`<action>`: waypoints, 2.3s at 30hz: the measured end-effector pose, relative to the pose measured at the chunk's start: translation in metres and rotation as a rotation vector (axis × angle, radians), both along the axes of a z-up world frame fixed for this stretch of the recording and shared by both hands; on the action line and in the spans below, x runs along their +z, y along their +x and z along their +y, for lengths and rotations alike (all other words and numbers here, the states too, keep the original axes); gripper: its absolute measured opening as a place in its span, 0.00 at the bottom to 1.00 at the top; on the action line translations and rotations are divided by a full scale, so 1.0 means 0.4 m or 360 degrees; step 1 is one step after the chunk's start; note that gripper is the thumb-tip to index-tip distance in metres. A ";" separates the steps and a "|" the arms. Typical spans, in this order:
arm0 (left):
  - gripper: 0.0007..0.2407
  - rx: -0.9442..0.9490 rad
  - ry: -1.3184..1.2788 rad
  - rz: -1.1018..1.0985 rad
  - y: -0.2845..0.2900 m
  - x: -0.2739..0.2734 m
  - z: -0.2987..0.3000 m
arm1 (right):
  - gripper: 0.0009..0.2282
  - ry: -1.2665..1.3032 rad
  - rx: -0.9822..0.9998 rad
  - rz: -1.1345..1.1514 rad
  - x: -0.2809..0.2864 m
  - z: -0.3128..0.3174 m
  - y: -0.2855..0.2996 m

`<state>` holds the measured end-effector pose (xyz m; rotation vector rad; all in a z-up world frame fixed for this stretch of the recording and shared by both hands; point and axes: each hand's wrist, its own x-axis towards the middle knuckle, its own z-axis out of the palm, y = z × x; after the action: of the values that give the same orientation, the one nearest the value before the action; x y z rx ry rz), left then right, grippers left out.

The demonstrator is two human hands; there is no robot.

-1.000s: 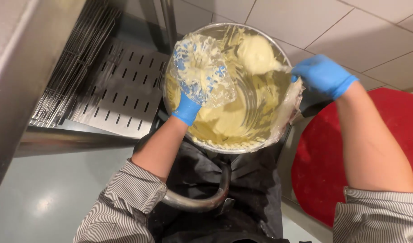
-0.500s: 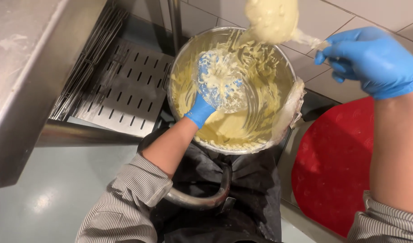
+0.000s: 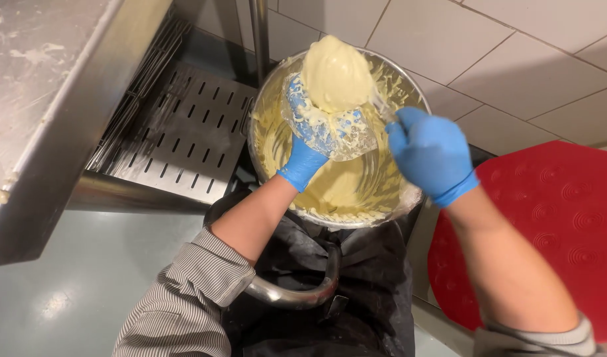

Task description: Filling pre-cut buns with cream using a piping bag and refilling the bag.

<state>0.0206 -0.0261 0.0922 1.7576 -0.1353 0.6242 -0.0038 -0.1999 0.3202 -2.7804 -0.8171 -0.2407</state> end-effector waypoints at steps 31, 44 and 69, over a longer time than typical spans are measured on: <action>0.36 0.0085 -0.0027 0.0177 -0.019 -0.019 0.012 | 0.06 -0.1017 0.0053 -0.0821 0.074 -0.010 -0.157; 0.25 -0.0288 -0.0329 0.0319 0.000 -0.041 0.015 | 0.06 -0.0673 0.0100 -0.0693 0.118 -0.029 -0.127; 0.23 -0.0037 0.0287 0.0170 0.007 -0.072 0.082 | 0.17 -0.0595 -0.0380 0.0986 -0.373 -0.164 0.405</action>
<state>0.0232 0.0067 0.0632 1.9569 -0.1411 0.5128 0.1582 -0.2656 0.1710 -2.9978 -0.4006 0.7748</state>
